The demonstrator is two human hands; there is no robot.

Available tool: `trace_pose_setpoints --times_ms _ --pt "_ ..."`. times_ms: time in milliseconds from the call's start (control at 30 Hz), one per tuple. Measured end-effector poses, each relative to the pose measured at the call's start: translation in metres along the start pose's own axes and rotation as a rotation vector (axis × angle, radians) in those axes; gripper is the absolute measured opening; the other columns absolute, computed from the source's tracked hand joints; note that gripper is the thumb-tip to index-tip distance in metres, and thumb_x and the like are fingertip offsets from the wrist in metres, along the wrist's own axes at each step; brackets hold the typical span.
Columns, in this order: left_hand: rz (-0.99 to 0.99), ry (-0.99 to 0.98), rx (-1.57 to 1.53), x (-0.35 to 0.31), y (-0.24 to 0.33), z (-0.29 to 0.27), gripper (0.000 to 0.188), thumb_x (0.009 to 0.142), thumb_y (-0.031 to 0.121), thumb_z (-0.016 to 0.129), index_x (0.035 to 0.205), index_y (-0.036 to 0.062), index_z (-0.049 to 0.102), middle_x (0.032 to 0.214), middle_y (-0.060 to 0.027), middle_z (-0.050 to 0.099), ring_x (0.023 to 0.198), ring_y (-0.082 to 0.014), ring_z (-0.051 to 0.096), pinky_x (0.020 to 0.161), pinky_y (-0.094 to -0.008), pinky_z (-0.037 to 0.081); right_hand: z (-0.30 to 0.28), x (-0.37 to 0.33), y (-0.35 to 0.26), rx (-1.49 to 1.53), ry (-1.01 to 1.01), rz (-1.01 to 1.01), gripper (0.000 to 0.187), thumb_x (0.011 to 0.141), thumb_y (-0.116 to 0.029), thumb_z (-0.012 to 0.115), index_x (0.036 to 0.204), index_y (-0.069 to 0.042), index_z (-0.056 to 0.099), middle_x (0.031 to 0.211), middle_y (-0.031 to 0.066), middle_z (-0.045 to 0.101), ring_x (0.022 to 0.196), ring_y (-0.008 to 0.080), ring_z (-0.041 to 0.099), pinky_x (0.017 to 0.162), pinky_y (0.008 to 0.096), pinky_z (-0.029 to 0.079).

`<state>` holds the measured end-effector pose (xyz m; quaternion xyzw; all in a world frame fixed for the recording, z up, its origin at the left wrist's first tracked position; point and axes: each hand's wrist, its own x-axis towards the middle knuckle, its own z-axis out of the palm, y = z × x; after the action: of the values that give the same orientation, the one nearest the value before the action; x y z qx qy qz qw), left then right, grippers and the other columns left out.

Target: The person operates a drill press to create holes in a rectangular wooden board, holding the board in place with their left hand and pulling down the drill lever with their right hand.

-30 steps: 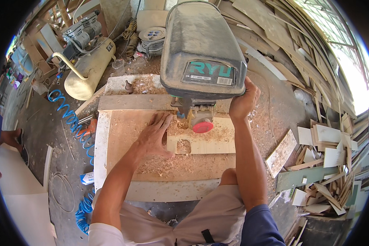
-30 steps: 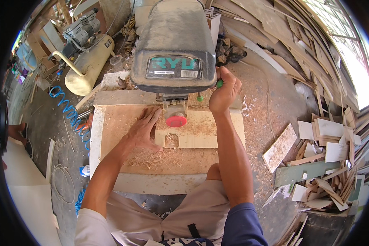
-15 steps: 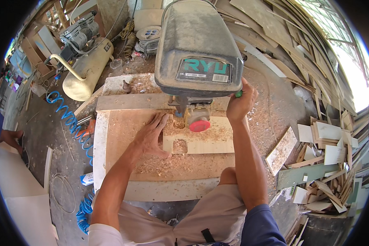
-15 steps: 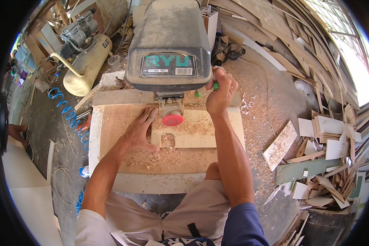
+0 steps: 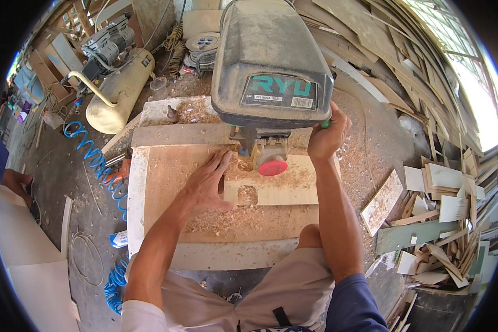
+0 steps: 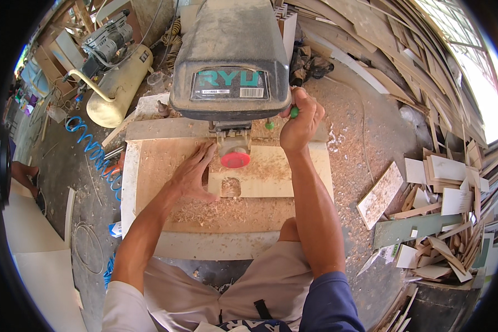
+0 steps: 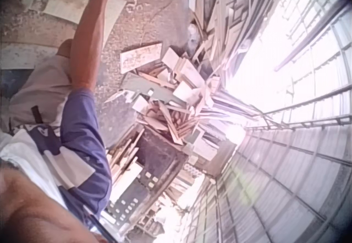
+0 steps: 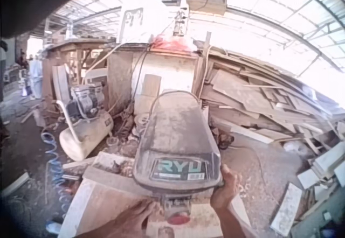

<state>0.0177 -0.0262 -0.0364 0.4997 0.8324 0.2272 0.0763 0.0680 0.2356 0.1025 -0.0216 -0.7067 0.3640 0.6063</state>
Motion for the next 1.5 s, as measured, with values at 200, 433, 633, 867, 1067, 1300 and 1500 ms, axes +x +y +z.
trace_pose_setpoints --times_ms 200,433,633,867,1067,1300,1500 --pt "0.003 -0.002 0.012 0.002 0.003 0.001 0.139 0.051 0.052 0.086 0.154 -0.0056 0.012 0.156 -0.0307 0.027 0.147 -0.0432 0.026 0.127 -0.0422 0.019 0.000 -0.001 0.003 -0.028 0.014 -0.015 0.043 0.099 -0.022 0.047 0.068 0.004 0.061 0.057 0.0057 0.053 0.051 0.0123 0.048 0.050 0.0292 0.037" --pt "-0.017 -0.018 0.020 0.003 0.005 0.001 0.141 0.051 0.056 0.086 0.154 -0.0065 0.012 0.157 -0.0300 0.024 0.148 -0.0417 0.023 0.128 -0.0408 0.016 0.001 -0.001 0.005 0.015 0.029 0.000 0.043 0.099 -0.020 0.049 0.066 0.004 0.061 0.057 0.0064 0.053 0.051 0.0125 0.048 0.049 0.0293 0.037" --pt "-0.020 -0.019 0.021 0.003 0.004 0.000 0.140 0.053 0.061 0.084 0.155 -0.0048 0.014 0.157 -0.0305 0.025 0.148 -0.0431 0.024 0.127 -0.0419 0.019 -0.001 -0.002 0.009 0.278 0.000 0.184 0.042 0.099 -0.020 0.050 0.067 0.004 0.061 0.058 0.0066 0.054 0.052 0.0130 0.050 0.050 0.0297 0.038" --pt "-0.047 -0.019 -0.001 0.002 0.002 0.001 0.139 0.052 0.058 0.084 0.155 -0.0045 0.015 0.158 -0.0301 0.024 0.148 -0.0432 0.023 0.127 -0.0420 0.019 -0.006 -0.007 0.013 0.475 -0.048 0.308 0.041 0.098 -0.022 0.050 0.067 0.003 0.060 0.057 0.0059 0.053 0.054 0.0132 0.049 0.053 0.0296 0.039" --pt "-0.075 -0.050 0.012 0.003 0.006 -0.003 0.141 0.052 0.058 0.085 0.156 -0.0039 0.012 0.158 -0.0298 0.023 0.149 -0.0426 0.022 0.127 -0.0421 0.018 -0.001 -0.008 0.007 0.429 -0.003 0.308 0.041 0.098 -0.022 0.051 0.066 0.002 0.059 0.057 0.0058 0.053 0.053 0.0129 0.049 0.052 0.0295 0.038" --pt "-0.043 -0.017 0.010 0.003 0.005 -0.003 0.140 0.052 0.057 0.085 0.155 -0.0040 0.013 0.158 -0.0293 0.024 0.149 -0.0421 0.022 0.128 -0.0426 0.016 0.000 -0.009 0.008 0.327 0.043 0.246 0.040 0.099 -0.021 0.051 0.066 0.001 0.059 0.057 0.0062 0.053 0.053 0.0131 0.049 0.052 0.0297 0.039" --pt "-0.029 -0.018 0.033 0.004 0.005 -0.002 0.138 0.053 0.056 0.084 0.155 -0.0045 0.013 0.158 -0.0290 0.025 0.149 -0.0424 0.023 0.128 -0.0424 0.015 -0.003 -0.008 0.010 0.322 0.008 0.199 0.040 0.099 -0.020 0.051 0.067 0.002 0.060 0.057 0.0068 0.053 0.053 0.0136 0.049 0.051 0.0299 0.039"
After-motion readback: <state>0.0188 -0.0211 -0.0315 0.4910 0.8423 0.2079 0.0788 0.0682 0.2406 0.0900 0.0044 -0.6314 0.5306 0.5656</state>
